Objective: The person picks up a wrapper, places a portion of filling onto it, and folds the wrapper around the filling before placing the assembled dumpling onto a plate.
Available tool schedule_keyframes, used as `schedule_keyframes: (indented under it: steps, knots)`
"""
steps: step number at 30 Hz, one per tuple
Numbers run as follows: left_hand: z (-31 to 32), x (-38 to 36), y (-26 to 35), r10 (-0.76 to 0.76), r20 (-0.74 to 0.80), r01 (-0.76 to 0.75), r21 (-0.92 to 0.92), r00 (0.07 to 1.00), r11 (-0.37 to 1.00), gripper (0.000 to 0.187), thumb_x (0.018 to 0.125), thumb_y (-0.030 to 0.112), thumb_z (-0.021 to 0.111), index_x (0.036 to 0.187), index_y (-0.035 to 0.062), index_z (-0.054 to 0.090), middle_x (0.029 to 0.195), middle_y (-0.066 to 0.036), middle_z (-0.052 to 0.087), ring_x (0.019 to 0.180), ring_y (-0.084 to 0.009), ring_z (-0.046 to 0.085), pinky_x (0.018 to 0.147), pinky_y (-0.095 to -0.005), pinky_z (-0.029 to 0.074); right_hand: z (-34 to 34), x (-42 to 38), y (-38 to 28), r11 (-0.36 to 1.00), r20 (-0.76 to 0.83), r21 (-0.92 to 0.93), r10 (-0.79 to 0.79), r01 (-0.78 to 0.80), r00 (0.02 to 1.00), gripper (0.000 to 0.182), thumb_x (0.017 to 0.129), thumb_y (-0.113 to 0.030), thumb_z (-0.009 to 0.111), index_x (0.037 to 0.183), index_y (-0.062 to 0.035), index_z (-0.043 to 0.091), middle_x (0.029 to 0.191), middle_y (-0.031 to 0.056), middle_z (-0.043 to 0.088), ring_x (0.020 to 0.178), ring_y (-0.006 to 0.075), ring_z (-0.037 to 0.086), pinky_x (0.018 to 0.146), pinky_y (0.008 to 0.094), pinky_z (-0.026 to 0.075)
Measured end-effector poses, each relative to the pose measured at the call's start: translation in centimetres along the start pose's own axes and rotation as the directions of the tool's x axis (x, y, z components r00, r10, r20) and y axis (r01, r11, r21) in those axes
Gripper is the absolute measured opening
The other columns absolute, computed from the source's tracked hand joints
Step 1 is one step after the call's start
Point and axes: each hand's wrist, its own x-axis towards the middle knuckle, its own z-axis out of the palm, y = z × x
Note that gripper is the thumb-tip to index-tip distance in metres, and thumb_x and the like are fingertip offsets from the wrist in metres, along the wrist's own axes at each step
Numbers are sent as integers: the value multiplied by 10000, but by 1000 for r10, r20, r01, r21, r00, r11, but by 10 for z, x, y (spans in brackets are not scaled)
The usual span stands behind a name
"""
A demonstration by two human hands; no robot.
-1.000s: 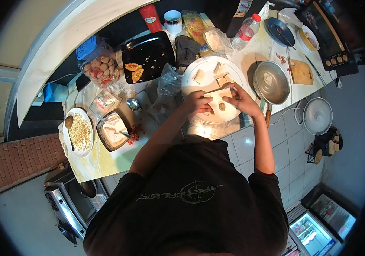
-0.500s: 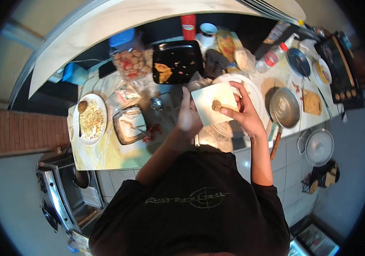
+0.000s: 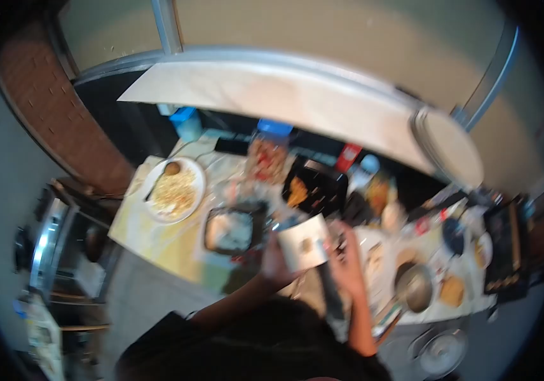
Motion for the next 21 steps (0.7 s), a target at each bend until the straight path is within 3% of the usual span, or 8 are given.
schedule_keyframes:
  steps: [2,6,10,12,15,16,17,21]
  knots:
    - [-4,-3,7,173,-133,-147,188,976,971,683,956,658,287,1361,140,471,1344,-77,531,1243,-304,502,1063,-521,376,9,-2,8,968,39,245,55,-62,998,443,966,-296,570,1330,-66,465,1290,113,488,1084,223,523,942,360,436]
    - [24,-14,22,-8,38,5,82,999,997,695,957,572,295,1411,59,417,1425,-190,455,1310,-363,443,1113,-565,303,5,-8,11,975,-98,218,-10,31,995,305,952,-161,607,1241,-86,546,863,-22,479,762,70,451,664,212,407]
    - [-46,-23,59,244,6,-229,367,970,901,666,960,526,325,1427,58,407,1442,-196,438,1336,-370,415,1126,-579,275,13,-2,25,959,-102,175,-210,225,972,298,923,-31,581,1215,-89,572,771,-53,384,687,66,373,611,211,337]
    - [-88,-37,84,46,144,-19,-186,989,982,581,933,433,538,1389,83,453,1420,-168,462,1332,-351,419,1124,-558,305,15,-7,36,979,54,196,-75,63,996,227,911,-57,599,1137,-60,593,935,36,594,755,91,536,683,245,448]
    - [-36,-38,70,267,433,-258,-81,861,963,533,950,458,502,1349,105,499,1353,-136,530,1174,-331,536,981,-474,450,42,-9,-8,974,-222,44,-207,222,953,344,988,-358,489,932,-56,644,779,52,616,748,135,568,727,284,456]
    - [-80,-55,87,16,275,24,-143,961,989,635,946,508,488,1394,59,447,1400,-132,504,1314,-298,451,1116,-483,332,37,-3,30,977,27,206,-59,52,998,264,972,-263,514,894,-44,641,795,63,627,733,133,559,706,286,454]
    - [-63,-69,88,81,227,-60,-97,970,993,616,970,505,407,1386,54,459,1392,-137,512,1309,-307,456,1112,-481,339,38,-3,12,978,0,200,-61,59,998,157,898,-29,517,927,-91,659,623,7,516,571,78,454,524,270,383]
    - [10,-71,77,190,117,-196,41,975,980,651,1003,473,318,1480,29,297,1509,-145,363,1374,-314,370,1148,-493,290,33,-8,2,998,31,36,-62,60,998,136,936,-42,493,941,-46,628,790,122,644,711,186,645,656,299,468]
